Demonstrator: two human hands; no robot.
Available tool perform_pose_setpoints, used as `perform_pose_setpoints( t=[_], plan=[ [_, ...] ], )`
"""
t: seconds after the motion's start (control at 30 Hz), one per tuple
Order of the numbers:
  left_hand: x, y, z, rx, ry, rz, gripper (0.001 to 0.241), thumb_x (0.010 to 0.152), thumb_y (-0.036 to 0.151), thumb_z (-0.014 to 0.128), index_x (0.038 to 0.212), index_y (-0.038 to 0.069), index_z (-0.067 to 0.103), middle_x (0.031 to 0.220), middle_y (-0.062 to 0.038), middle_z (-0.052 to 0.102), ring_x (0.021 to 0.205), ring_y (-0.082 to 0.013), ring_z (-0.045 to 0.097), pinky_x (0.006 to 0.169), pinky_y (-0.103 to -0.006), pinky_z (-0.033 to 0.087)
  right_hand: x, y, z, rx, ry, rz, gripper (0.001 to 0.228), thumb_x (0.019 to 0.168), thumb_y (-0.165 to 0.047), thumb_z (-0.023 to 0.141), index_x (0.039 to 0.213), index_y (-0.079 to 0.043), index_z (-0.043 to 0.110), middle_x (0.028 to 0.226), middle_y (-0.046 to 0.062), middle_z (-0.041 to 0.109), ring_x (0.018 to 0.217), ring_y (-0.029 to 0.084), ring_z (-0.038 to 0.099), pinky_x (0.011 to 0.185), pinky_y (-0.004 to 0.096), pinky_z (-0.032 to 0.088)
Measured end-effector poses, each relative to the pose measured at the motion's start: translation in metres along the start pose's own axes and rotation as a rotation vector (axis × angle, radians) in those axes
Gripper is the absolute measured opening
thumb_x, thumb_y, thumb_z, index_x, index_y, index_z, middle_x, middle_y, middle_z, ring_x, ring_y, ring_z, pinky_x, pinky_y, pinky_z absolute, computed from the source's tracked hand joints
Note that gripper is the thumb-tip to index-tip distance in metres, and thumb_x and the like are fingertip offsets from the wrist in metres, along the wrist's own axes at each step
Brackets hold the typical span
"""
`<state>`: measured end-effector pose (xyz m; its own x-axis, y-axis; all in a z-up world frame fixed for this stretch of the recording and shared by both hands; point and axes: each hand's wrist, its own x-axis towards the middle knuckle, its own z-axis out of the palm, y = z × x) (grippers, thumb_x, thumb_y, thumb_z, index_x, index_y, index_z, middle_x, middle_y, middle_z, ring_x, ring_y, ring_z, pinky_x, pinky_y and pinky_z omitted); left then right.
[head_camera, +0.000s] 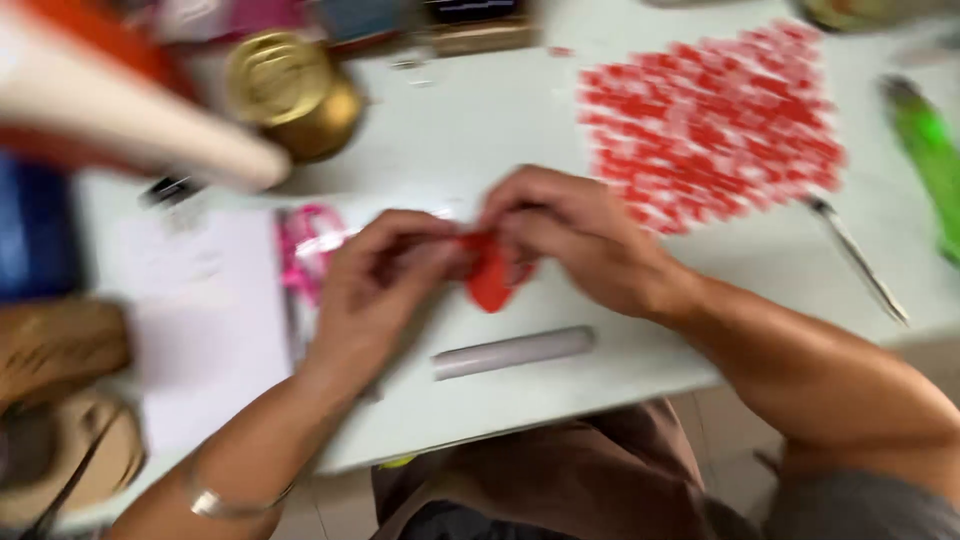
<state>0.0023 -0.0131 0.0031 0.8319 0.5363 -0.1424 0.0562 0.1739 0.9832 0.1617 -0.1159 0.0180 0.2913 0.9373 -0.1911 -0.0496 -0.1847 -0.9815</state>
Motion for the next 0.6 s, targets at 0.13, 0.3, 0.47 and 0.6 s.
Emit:
perform_pose_setpoints(
  t=[0.13,0.3,0.47,0.6],
  plan=[
    [0.001,-0.006,0.000,-0.103,0.098,-0.102,0.019,0.083,0.004,0.057,0.102,-0.002,0.058,0.088,-0.014,0.066,0.079,-0.0188,0.066,0.080,-0.0271,0.056,-0.014,-0.026,-0.010,0.055,-0.094,-0.051,0.015,0.090,-0.009,0.041,0.095,-0.005,0.055,0.079,0.006,0.061,0.064,0.009,0.049,0.057,0.022,0.045],
    [0.001,-0.007,0.000,-0.220,0.118,-0.132,0.013,0.086,0.004,0.057,0.098,0.002,0.058,0.090,-0.008,0.062,0.082,-0.0186,0.064,0.077,-0.0252,0.056,-0.040,-0.039,-0.024,0.159,-0.089,-0.113,0.018,0.093,-0.006,0.036,0.097,-0.002,0.053,0.069,0.003,0.046,0.055,0.008,0.037,0.051,0.020,0.034],
    [0.004,-0.011,-0.005,-0.297,0.123,-0.150,0.010,0.087,0.003,0.055,0.097,0.005,0.057,0.094,-0.009,0.062,0.090,-0.0192,0.064,0.079,-0.0242,0.055,-0.085,-0.005,-0.069,-0.681,0.344,-0.430,0.005,0.089,0.006,0.047,0.089,0.001,0.048,0.108,0.019,0.056,0.083,0.023,0.061,0.060,0.025,0.049],
    [0.003,-0.008,-0.001,-0.287,0.114,-0.142,0.009,0.088,0.005,0.054,0.097,0.005,0.056,0.097,-0.010,0.061,0.089,-0.0198,0.063,0.077,-0.0264,0.056,-0.116,0.008,-0.123,-0.838,0.653,-0.170,0.027,0.100,-0.003,0.031,0.115,0.006,0.051,0.071,0.010,0.053,0.064,0.020,0.052,0.058,0.032,0.043]
  ],
)
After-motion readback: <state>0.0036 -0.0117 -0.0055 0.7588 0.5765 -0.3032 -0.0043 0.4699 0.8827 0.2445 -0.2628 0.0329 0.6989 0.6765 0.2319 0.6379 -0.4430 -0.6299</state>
